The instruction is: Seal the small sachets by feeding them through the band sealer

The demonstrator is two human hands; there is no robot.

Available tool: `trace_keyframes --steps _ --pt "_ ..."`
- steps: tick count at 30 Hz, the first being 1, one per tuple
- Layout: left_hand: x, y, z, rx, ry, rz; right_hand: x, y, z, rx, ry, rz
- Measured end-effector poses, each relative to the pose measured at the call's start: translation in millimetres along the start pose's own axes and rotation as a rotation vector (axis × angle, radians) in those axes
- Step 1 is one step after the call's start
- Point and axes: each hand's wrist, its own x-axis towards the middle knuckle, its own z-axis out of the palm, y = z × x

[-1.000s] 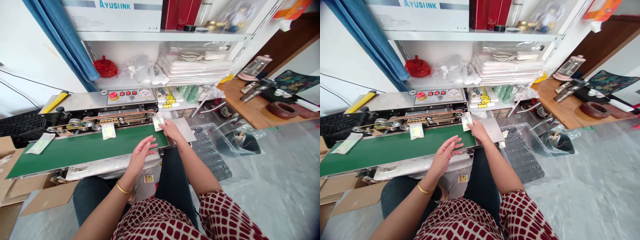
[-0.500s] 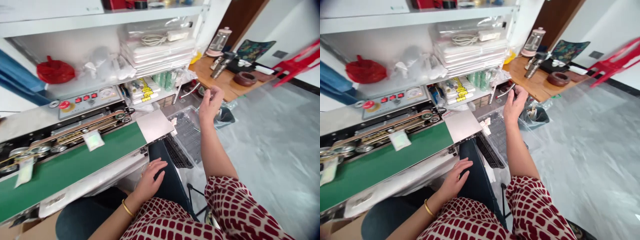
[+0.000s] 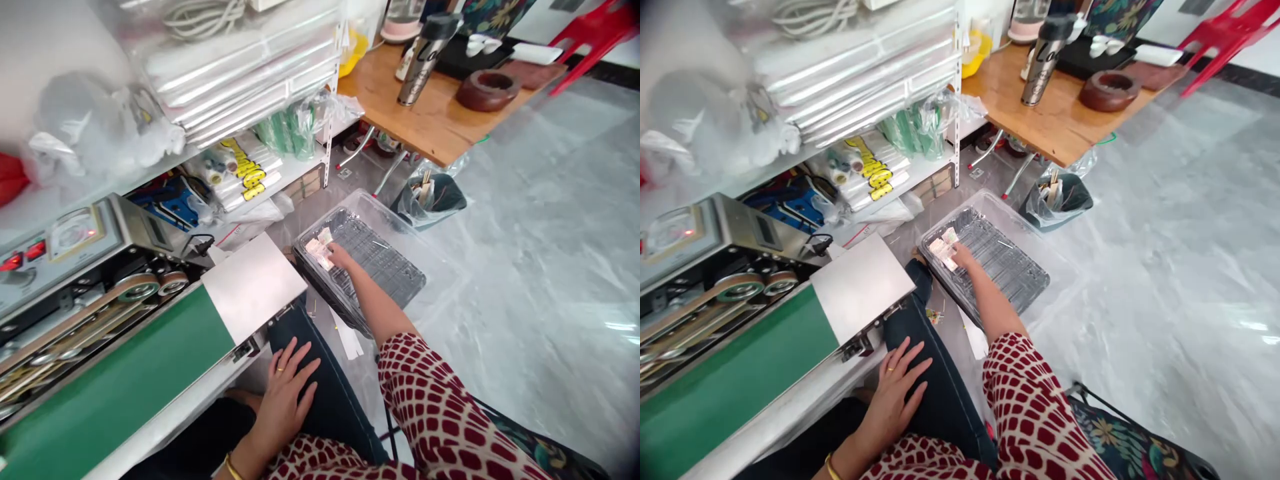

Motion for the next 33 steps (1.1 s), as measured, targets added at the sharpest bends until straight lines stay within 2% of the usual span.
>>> trace_keyframes --steps 4,9,14,19,23,26,29,33 --pt "13.4 -1.4 -1.2 0.082 -0.005 0.005 20.1 6.6 14.1 -0.080 -0.094 -0.046" --pt "24.3 -2.4 1.7 0.131 -0.002 0.007 31.1 16.4 11.1 -0.148 -0.172 -0.089" --pt "26.8 -2.1 4.1 0.153 0.006 -0.004 26.2 18.4 11.7 -0.135 -0.172 -0.112" --pt "25.9 -1.6 3.7 0.132 0.017 -0.017 22.1 11.8 21.4 -0.056 -0.178 -0.111" --pt "24.3 -0.1 1.8 0.102 0.033 -0.034 16.0 5.2 20.9 0.034 -0.176 -0.123" --pt "22.6 0.7 0.2 0.074 0.052 -0.041 1.2 3.6 14.1 0.139 -0.117 -0.114" --pt "17.9 0.8 -4.1 0.037 0.093 -0.031 -20.2 4.2 -2.2 0.250 -0.030 -0.091" --pt "12.3 5.5 -26.4 -0.079 0.213 0.103 -61.7 -14.1 -50.4 0.448 0.098 -0.143"
